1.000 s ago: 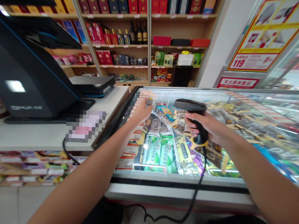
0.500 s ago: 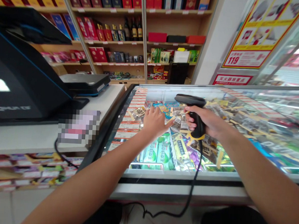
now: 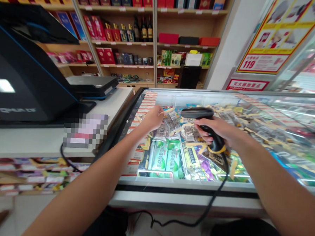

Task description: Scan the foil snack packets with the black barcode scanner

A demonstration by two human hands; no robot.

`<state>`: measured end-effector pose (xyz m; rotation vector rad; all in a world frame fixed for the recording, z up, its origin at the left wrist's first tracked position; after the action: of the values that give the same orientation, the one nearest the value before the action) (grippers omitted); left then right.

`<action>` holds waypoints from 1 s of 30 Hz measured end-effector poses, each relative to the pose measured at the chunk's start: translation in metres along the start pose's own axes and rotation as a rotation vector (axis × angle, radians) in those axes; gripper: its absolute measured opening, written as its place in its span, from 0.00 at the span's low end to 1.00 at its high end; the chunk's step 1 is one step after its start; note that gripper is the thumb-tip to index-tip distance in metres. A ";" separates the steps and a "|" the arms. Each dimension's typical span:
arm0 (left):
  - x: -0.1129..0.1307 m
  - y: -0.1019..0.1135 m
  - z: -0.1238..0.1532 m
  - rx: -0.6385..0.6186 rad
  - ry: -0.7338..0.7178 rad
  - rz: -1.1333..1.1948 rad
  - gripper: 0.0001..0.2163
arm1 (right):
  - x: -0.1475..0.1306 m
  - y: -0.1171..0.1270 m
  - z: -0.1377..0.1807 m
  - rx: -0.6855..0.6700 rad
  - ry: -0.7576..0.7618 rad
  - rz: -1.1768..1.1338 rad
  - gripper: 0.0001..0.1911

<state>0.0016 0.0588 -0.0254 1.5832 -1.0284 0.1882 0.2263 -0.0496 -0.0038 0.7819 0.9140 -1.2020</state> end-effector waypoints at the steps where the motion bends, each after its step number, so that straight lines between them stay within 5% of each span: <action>1: -0.004 0.006 -0.003 0.044 -0.006 -0.001 0.04 | 0.000 -0.001 0.001 -0.001 -0.011 0.025 0.18; 6: -0.019 0.022 -0.011 0.156 -0.028 -0.097 0.06 | 0.002 -0.004 0.003 -0.022 -0.025 0.151 0.19; 16: -0.022 0.025 -0.011 0.154 0.006 -0.202 0.03 | 0.001 -0.005 0.004 0.019 -0.036 0.171 0.20; 23: -0.018 0.040 -0.002 0.198 -0.009 -0.479 0.16 | 0.002 0.004 -0.002 0.097 0.027 0.049 0.17; 26: -0.001 0.024 0.010 0.217 -0.107 -0.627 0.18 | 0.000 0.008 -0.001 0.118 0.068 -0.056 0.15; 30: 0.031 -0.029 0.029 -0.143 -0.335 -0.449 0.22 | -0.005 0.006 0.004 0.144 0.103 -0.098 0.16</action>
<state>0.0286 0.0160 -0.0357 1.7024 -0.8849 -0.4601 0.2326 -0.0494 0.0025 0.9306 0.9664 -1.3343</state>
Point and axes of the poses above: each hand's wrist, its own z-axis away from the middle knuckle, its own y-axis out of the back of the hand, x = y × z, the point moved 1 cm from there along -z, towards the middle knuckle, and after that the axes turned 12 degrees about -y, right-handed, at the moved point
